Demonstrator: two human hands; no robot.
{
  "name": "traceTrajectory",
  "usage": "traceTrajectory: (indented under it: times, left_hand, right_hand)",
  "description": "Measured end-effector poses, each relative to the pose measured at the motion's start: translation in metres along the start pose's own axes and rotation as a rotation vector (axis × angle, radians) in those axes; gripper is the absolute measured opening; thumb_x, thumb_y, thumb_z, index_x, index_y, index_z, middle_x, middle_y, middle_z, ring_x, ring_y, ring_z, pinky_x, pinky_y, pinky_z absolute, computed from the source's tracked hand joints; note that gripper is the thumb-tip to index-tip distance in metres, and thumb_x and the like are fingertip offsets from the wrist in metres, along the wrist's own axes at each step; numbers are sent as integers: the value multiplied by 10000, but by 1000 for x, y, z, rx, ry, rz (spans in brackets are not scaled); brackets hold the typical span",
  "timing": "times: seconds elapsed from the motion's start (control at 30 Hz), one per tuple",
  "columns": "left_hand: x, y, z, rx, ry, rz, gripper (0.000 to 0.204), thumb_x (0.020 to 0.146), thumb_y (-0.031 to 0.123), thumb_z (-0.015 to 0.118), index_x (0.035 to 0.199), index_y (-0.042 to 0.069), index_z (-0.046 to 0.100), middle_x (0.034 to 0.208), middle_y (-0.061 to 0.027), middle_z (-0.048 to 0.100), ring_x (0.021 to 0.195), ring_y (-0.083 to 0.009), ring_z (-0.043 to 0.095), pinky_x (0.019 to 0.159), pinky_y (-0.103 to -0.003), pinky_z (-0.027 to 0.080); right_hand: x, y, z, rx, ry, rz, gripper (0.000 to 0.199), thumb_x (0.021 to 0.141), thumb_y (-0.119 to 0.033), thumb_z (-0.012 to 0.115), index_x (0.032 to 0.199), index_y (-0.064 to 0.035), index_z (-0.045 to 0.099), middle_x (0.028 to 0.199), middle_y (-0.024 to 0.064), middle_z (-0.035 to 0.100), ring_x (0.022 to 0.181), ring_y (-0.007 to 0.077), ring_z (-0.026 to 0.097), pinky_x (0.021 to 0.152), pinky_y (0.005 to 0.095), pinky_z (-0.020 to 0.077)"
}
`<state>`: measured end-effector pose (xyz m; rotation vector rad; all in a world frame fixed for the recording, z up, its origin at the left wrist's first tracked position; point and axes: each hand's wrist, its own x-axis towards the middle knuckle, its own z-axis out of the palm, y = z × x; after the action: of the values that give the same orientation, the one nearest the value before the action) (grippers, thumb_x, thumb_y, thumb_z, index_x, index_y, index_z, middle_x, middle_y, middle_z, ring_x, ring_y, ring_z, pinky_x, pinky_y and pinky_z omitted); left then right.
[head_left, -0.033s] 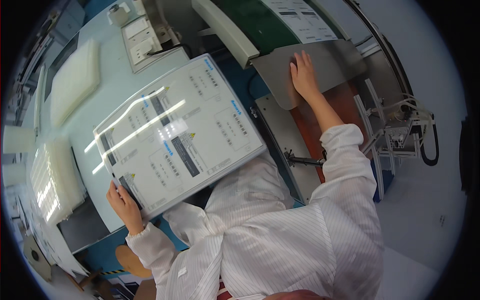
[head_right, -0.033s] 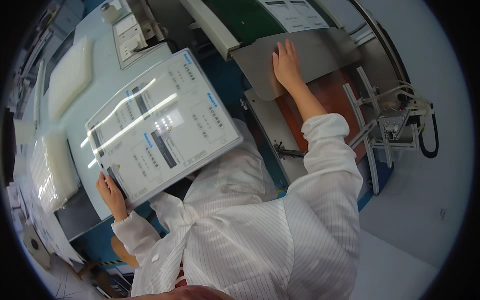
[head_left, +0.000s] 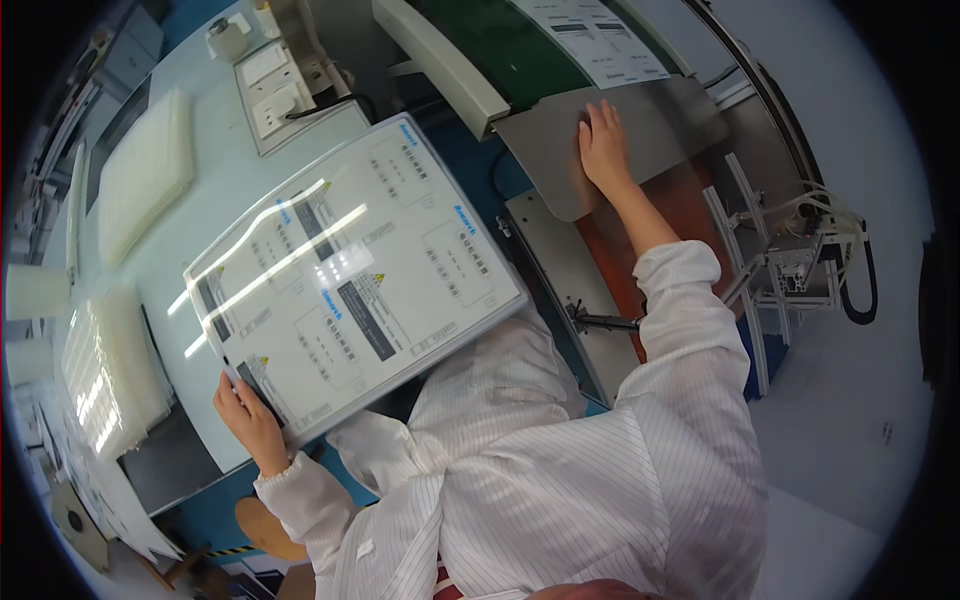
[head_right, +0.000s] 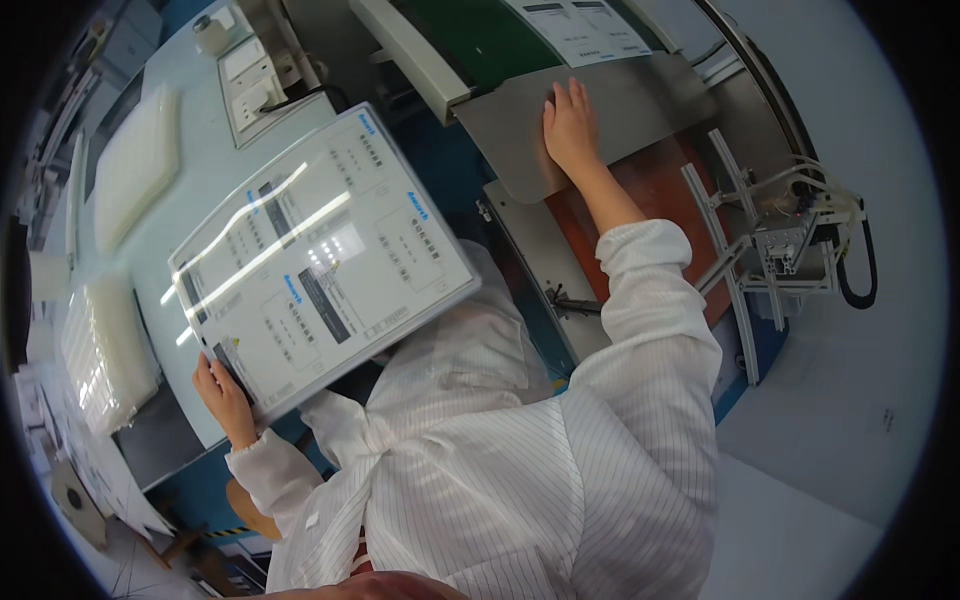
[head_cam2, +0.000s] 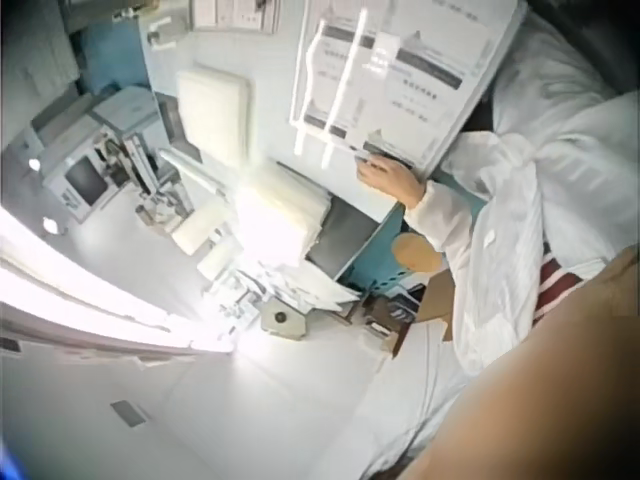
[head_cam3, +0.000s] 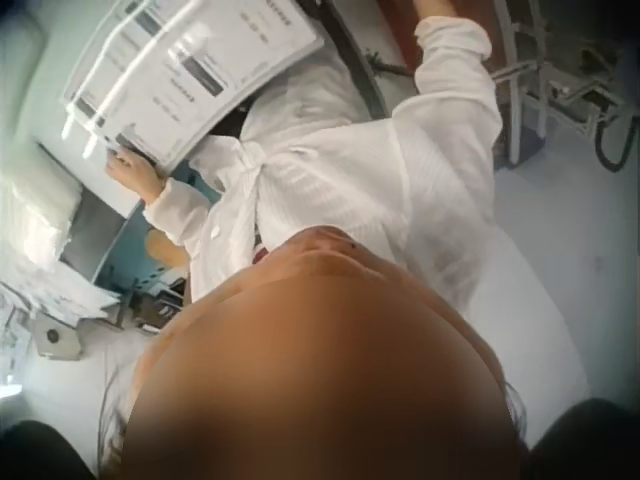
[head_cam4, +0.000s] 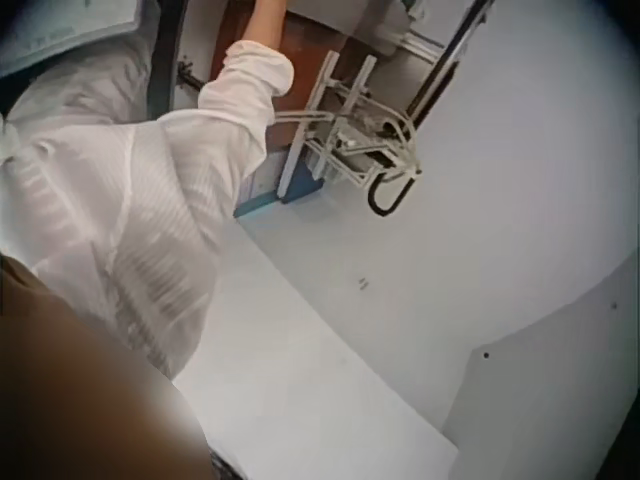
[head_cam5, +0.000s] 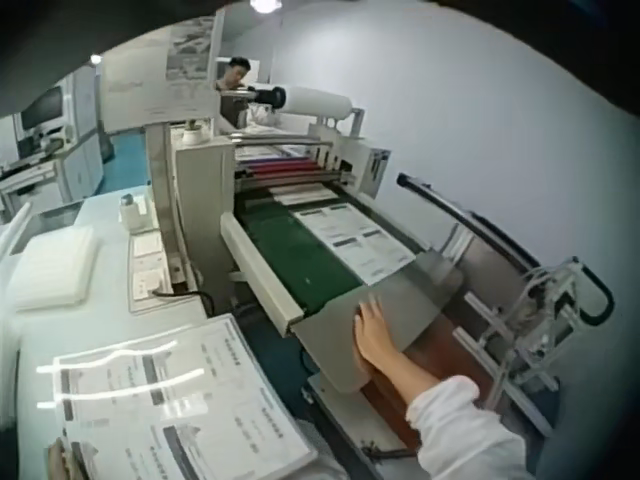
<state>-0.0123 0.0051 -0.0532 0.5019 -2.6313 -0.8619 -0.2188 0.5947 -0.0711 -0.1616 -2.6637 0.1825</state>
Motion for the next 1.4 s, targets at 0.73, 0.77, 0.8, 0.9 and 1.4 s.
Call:
traceTrajectory:
  times: [0.73, 0.77, 0.8, 0.9, 1.4]
  left_hand:
    - [3, 14, 8, 219, 56, 14, 386, 1003, 201, 400, 1236, -88, 505, 1161, -233, 519, 1063, -361, 510, 960, -392, 391]
    - [3, 14, 9, 218, 53, 12, 386, 1003, 202, 399, 1234, -88, 506, 1159, -233, 521, 1060, -365, 511, 958, -394, 393]
    - [3, 14, 9, 217, 52, 11, 386, 1003, 202, 399, 1234, -88, 506, 1159, -233, 521, 1060, -365, 511, 958, -394, 393]
    - [2, 14, 9, 239, 78, 14, 388, 1001, 204, 399, 1230, -91, 507, 1154, -235, 524, 1054, -371, 515, 952, -398, 397]
    - [2, 15, 7, 169, 93, 35, 370, 989, 186, 429, 1215, -95, 516, 1153, -235, 528, 1054, -366, 522, 937, -400, 411]
  right_hand:
    - [80, 48, 42, -207, 9, 244, 449, 969, -249, 425, 1365, -37, 432, 1446, 181, 390, 1370, 348, 305, 1123, 490, 219]
    - [81, 48, 42, -216, -4, 294, 484, 972, -286, 406, 1388, -39, 403, 1466, 177, 363, 1381, 350, 286, 1125, 499, 206]
    - [81, 47, 42, -236, -40, 353, 519, 976, -323, 386, 1412, -42, 374, 1487, 173, 336, 1392, 352, 266, 1127, 508, 193]
    - [80, 45, 38, -161, -145, 458, 592, 975, -394, 330, 1449, -40, 317, 1519, 167, 285, 1416, 344, 219, 1136, 519, 155]
    - [-42, 32, -59, 86, -509, 130, 677, 828, -158, 490, 1451, 6, 282, 1523, 222, 234, 1431, 339, 182, 1161, 386, 181]
